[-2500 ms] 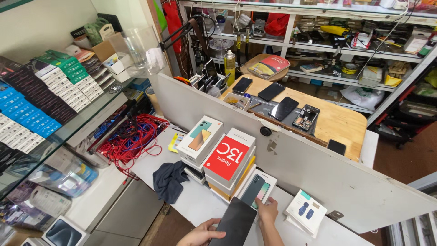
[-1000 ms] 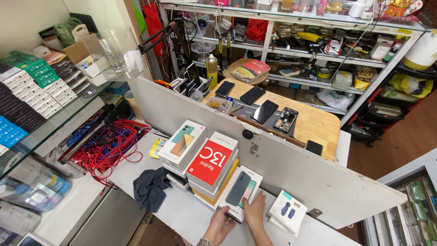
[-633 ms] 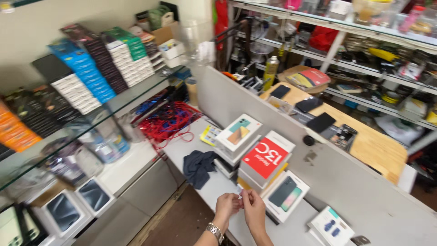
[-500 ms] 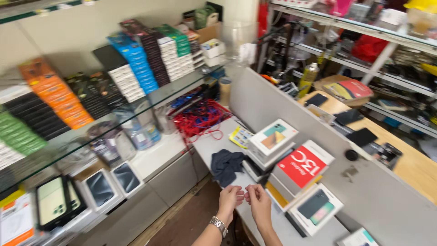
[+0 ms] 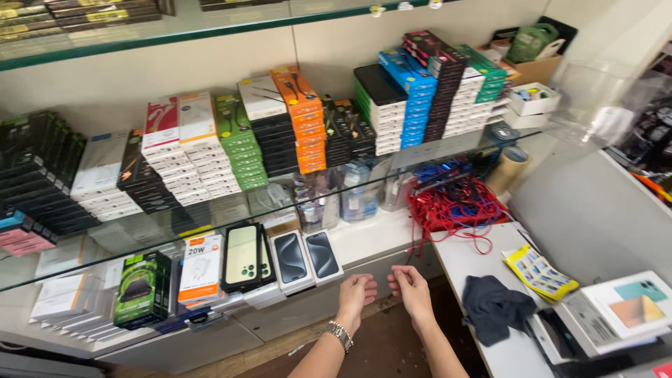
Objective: The person wipes the surfaces of several small product boxes with a dark cloth. They pick up each box from a glass shelf, wipe it, and place it on a nearby counter. The boxes include phone packaging and other electronics accessories.
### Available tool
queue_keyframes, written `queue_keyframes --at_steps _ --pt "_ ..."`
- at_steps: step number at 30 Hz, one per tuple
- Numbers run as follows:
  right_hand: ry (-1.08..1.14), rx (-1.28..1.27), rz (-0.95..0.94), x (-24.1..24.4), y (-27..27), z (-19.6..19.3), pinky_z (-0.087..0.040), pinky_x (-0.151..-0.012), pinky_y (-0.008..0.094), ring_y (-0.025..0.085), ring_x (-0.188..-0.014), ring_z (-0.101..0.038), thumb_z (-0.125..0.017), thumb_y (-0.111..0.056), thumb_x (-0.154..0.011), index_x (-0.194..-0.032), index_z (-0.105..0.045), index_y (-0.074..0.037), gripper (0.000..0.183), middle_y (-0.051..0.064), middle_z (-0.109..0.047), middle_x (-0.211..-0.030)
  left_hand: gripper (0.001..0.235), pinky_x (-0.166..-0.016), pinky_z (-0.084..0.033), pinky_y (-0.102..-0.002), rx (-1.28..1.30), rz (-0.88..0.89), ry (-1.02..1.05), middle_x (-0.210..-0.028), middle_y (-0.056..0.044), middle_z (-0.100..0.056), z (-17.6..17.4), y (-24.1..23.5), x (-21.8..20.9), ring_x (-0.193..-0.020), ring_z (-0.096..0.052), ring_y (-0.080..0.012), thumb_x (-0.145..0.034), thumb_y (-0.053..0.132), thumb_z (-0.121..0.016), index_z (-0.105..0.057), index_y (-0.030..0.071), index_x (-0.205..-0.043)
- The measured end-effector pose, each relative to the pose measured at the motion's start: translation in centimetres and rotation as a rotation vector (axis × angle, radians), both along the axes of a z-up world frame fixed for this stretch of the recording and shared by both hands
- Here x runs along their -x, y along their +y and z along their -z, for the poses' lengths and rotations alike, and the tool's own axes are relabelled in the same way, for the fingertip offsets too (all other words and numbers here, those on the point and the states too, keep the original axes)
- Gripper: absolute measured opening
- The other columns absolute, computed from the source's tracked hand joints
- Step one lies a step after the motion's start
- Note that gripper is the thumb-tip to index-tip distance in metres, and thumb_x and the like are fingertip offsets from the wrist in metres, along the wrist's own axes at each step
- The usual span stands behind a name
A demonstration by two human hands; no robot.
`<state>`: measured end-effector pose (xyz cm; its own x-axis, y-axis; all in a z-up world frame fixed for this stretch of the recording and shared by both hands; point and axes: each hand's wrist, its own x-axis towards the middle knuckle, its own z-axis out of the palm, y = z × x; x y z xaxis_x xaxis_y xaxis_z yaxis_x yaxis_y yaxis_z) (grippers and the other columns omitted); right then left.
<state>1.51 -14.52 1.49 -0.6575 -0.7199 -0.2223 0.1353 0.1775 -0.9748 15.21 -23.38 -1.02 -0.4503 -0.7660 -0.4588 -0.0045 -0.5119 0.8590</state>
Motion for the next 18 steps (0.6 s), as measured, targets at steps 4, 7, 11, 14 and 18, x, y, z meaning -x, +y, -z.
queue_keyframes --at_steps 4,7,11,14,18 --pt "-0.099 -0.032 -0.089 -2.0 -6.9 3.6 -0.054 -0.072 0.03 0.014 -0.083 -0.068 -0.06 -0.024 -0.1 -0.115 -0.069 -0.005 0.025 0.006 -0.076 -0.097 0.029 -0.079 -0.057 -0.031 0.0 -0.099 -0.029 -0.107 -0.011 -0.077 3.1 -6.4 -4.1 -0.088 -0.071 -0.0177 -0.1 0.023 -0.053 -0.073 0.005 -0.111" --pt "-0.169 -0.089 -0.132 -2.9 -10.5 6.8 -0.055 -0.073 0.031 0.014 -0.084 -0.067 -0.061 -0.026 -0.099 -0.118 -0.068 -0.005 0.029 0.006 -0.075 -0.099 0.032 -0.079 -0.05 -0.032 0.013 -0.131 -0.078 -0.102 -0.008 -0.071 5.4 -9.4 -6.7 -0.089 -0.062 -0.0171 -0.101 0.025 -0.056 -0.077 0.007 -0.116" --pt "-0.156 -0.196 -0.139 -3.0 -15.0 11.4 -0.054 -0.077 0.032 0.016 -0.087 -0.064 -0.066 -0.028 -0.098 -0.128 -0.07 -0.003 0.04 0.009 -0.071 -0.102 0.037 -0.093 -0.042 -0.032 0.118 -0.129 -0.11 -0.113 -0.005 -0.071 6.9 -12.6 -8.4 -0.108 -0.059 -0.018 -0.099 0.029 -0.061 -0.08 0.008 -0.123" --pt "-0.193 -0.309 -0.124 -2.3 -18.0 15.2 -0.055 -0.086 0.033 0.019 -0.097 -0.063 -0.066 -0.029 -0.098 -0.135 -0.067 -0.001 0.047 0.011 -0.07 -0.111 0.043 -0.102 -0.046 -0.032 0.05 -0.149 -0.156 -0.133 -0.001 -0.071 7.9 -14.4 -9.2 -0.124 -0.062 -0.0171 -0.096 0.034 -0.061 -0.071 0.016 -0.134" --pt "-0.386 -0.351 -0.154 -2.4 -21.0 20.2 -0.045 -0.101 0.031 0.018 -0.114 -0.056 -0.059 -0.028 -0.105 -0.149 -0.045 0.002 0.055 0.008 -0.057 -0.13 0.053 -0.106 -0.045 -0.035 -0.129 -0.145 -0.153 -0.145 0.002 -0.06 10.5 -16.4 -9.4 -0.132 -0.053 -0.017 -0.098 0.038 -0.053 -0.052 0.026 -0.15"
